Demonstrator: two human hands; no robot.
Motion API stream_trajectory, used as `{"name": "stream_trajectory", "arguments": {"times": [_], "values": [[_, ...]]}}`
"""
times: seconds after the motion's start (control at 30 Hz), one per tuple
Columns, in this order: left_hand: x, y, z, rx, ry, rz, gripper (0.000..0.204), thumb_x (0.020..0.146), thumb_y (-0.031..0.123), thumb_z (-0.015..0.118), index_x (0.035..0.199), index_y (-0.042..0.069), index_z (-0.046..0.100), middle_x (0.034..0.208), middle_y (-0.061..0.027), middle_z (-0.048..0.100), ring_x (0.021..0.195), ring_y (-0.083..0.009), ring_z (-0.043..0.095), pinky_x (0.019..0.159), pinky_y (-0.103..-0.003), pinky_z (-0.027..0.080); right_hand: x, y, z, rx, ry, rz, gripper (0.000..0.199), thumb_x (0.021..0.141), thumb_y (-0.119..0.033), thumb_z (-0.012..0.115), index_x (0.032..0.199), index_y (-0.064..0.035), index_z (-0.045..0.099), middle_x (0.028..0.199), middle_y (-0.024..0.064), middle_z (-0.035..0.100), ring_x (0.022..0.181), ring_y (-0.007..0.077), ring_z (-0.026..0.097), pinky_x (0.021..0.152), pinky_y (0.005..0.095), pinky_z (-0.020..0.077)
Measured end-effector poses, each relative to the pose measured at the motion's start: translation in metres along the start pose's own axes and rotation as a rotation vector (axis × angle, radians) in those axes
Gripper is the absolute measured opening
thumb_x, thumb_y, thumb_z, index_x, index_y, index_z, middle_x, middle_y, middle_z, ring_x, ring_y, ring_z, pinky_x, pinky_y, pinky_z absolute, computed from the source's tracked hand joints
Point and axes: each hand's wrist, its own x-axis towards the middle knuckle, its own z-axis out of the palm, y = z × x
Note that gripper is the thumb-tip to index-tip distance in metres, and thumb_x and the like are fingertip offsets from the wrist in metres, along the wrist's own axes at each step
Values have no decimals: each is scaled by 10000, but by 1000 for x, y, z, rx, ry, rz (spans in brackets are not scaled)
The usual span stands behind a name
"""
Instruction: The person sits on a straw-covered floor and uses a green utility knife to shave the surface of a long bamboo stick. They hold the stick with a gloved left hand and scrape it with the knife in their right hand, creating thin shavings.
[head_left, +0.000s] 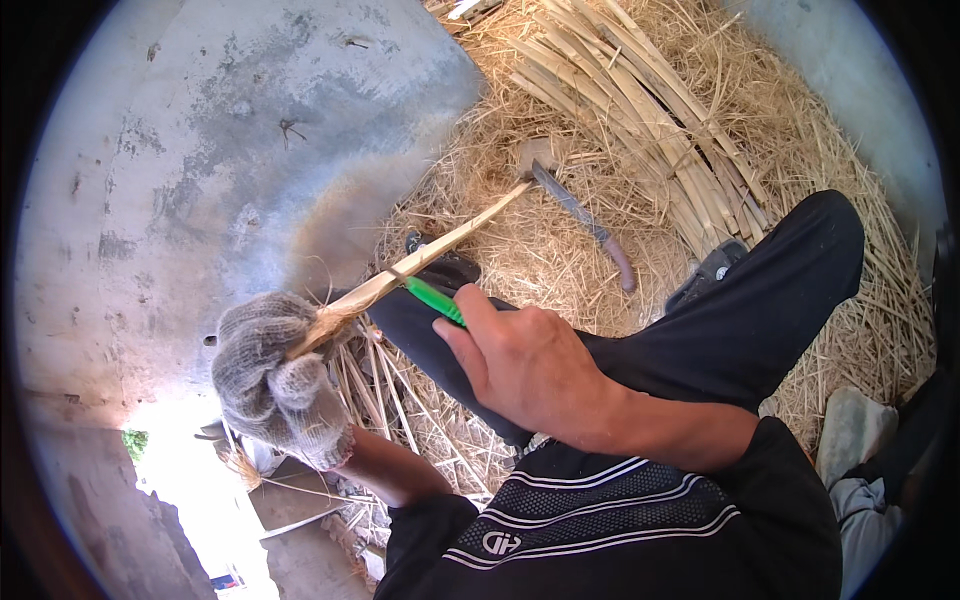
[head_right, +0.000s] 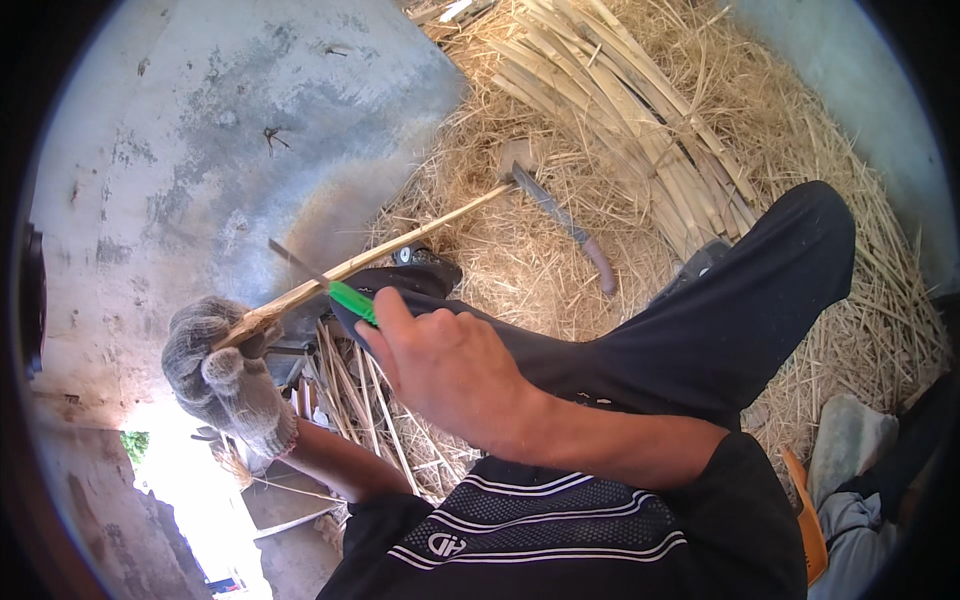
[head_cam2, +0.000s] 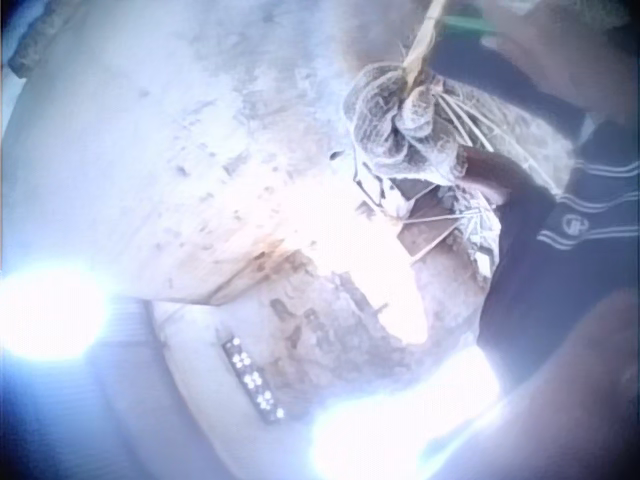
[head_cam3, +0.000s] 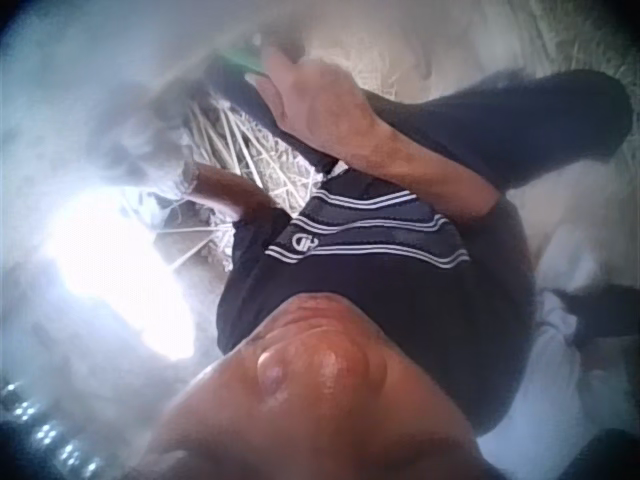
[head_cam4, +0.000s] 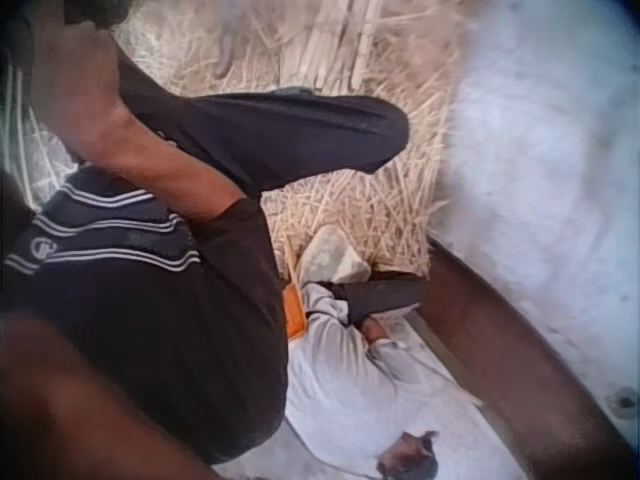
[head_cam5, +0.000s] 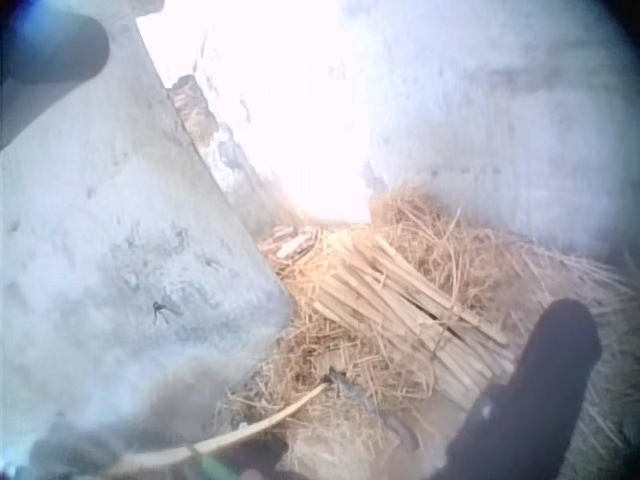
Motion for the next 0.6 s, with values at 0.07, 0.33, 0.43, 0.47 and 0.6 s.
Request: {"name": "stream_trajectory", "arguments": {"times": [0.07,0.33,0.43,0.47,0.6], "values": [[2,-2,3,-10,-9,53,380,833,307,741,946,-12,569,888,-157,574,735,-254,610,497,-289,596,2,12,5,-81,68,14,245,969,-236,546,936,1,496,494,183,532,463,381,595,428,457,474],[4,-6,-6,34,-70,16,404,841,320,736,956,-32,576,910,-161,591,768,-238,612,501,-297,598,-4,4,-1,-119,35,14,261,968,-256,553,926,-3,502,496,168,536,472,377,605,427,452,485],[5,-4,0,0,-3,-4,361,859,287,722,975,-26,584,941,-154,595,793,-231,615,535,-293,608,2,14,0,-206,59,33,275,977,-276,534,909,-12,498,513,190,547,493,386,615,428,452,494],[8,-7,0,4,-7,-7,364,856,289,728,978,-23,586,944,-153,595,792,-232,615,541,-291,609,2,8,-4,-187,33,44,277,978,-278,533,911,-11,499,515,193,549,496,388,616,428,452,495],[12,1,2,-84,-55,-39,328,750,171,795,986,13,631,897,-130,661,799,-209,646,637,-286,584,2,4,-9,-159,5,117,279,980,-281,530,921,-10,505,520,196,556,499,395,616,438,457,498]]}}
